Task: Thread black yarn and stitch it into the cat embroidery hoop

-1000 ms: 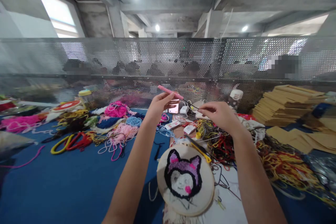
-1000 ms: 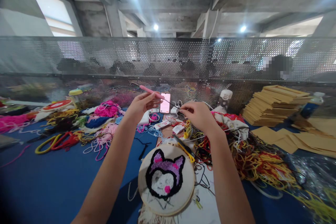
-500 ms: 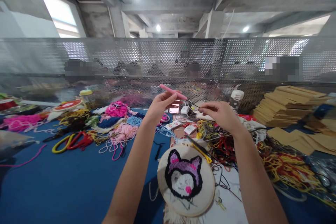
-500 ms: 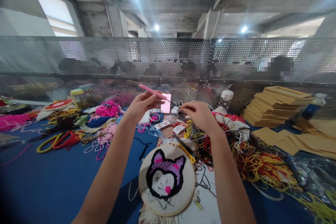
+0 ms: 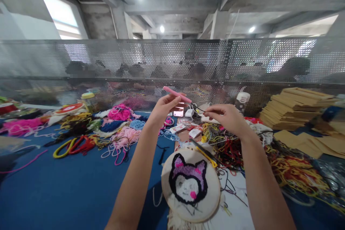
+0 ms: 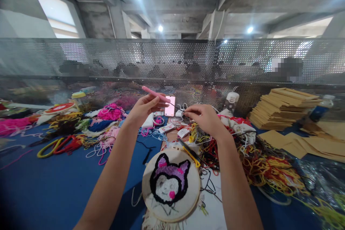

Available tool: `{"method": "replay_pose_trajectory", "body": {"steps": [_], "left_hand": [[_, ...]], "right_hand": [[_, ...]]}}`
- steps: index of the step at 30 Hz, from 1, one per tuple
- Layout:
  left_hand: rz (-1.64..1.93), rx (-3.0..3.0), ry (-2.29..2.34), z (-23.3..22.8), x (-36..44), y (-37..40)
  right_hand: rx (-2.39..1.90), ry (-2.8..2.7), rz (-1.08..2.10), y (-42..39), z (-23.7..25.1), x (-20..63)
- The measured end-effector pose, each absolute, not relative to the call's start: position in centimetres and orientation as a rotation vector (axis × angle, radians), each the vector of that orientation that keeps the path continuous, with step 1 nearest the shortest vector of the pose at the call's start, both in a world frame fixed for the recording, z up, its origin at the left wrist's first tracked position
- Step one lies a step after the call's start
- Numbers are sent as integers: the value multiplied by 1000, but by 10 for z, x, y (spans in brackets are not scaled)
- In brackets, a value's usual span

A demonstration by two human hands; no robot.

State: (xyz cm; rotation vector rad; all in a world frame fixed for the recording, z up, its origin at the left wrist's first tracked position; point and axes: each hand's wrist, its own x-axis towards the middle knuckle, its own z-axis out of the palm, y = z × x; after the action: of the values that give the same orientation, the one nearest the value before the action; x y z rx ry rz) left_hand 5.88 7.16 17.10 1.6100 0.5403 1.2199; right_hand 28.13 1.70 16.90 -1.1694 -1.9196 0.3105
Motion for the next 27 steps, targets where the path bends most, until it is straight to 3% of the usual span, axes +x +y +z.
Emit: {"method": "replay_pose_trajectory", "body": {"steps": [27], "left_hand": [[1231,1722,623,179,51,62]], "right_hand": [[-1128,-1939,285,12,170,276]]}}
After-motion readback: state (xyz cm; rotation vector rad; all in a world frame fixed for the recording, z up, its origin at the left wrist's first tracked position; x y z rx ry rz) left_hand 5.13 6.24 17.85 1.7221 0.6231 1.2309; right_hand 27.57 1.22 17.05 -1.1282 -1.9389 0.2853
